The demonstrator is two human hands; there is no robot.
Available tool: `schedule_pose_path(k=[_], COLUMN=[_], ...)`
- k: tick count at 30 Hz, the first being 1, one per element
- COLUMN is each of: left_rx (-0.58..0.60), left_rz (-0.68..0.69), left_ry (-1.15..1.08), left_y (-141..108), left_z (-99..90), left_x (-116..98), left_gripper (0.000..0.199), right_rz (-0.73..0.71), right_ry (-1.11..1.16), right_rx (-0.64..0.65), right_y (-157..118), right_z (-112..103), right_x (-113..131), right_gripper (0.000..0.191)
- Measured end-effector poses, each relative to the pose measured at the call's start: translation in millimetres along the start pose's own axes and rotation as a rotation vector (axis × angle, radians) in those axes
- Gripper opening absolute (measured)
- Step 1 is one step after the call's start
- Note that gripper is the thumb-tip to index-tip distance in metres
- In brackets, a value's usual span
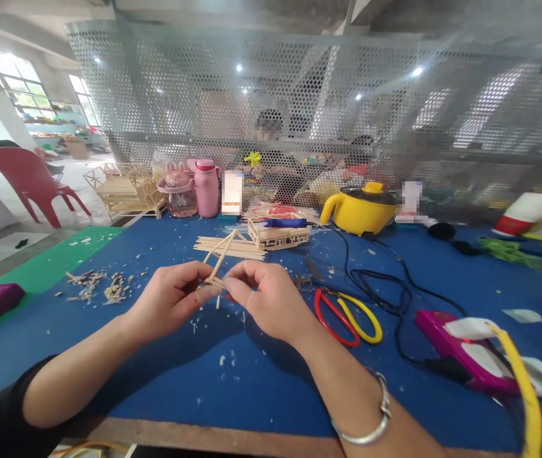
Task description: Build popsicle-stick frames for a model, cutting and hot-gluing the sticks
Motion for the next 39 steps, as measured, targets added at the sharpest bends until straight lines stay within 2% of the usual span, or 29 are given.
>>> schedule_pose_path(k=[4,7,9,11,17,22,28,33,39], left_rx=[-0.091,-0.125,-0.132,-0.14,-0.218,-0.284,-0.305,-0.363,-0.326], left_rz=[-0.011,0.116,0.225,0.268,0.208,0.188,0.199,0.152,0.163], left_ry=[-0.059,-0.071,-0.059,-0.09,-0.159,-0.15,-0.13,-0.128,-0.117], left_y=[-2.1,-3.4,-5.3,-6.6,-6.8,-7.0,-9.3,-12.5,-10.6], left_z=[-4.0,-5.6,-6.1,-7.5,-14.4,-20.0,-20.9,-23.4,-21.8], left_x=[6.7,-3.1,-14.4,-20.4,-18.5,-16.1,-16.9,-10.7,-13.3], left_gripper=[0.022,0.034,0.027,0.019,0.011,0.007,0.007,0.012,0.007], right_rz=[0.015,0.009,0.02,0.042,0.067,0.032,0.014,0.024,-0.02], right_ry=[0.037,0.07,0.101,0.145,0.28,0.406,0.372,0.361,0.341], right_rx=[0.023,0.039,0.051,0.073,0.104,0.126,0.106,0.082,0.114], right_y=[0.9,1.2,1.3,1.3,1.3,1.5,2.4,1.8,1.9], right_z=[2.0,3.0,3.7,5.3,7.2,9.1,9.0,8.2,8.9], right_x=[-1.9,-2.2,-3.5,-5.4,-6.8,-4.6,-4.1,-5.7,-1.4], right_gripper=[0.016,0.016,0.016,0.016,0.016,0.024,0.02,0.015,0.017])
Point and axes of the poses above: each hand's wrist, its own y-axis towards the middle knuckle, its own z-axis out of the palm, x = y × z, the point moved 10 cm from there along y, towards the middle knuckle, and after that the axes turned 2 degrees about -y, right-handed, at the moved point
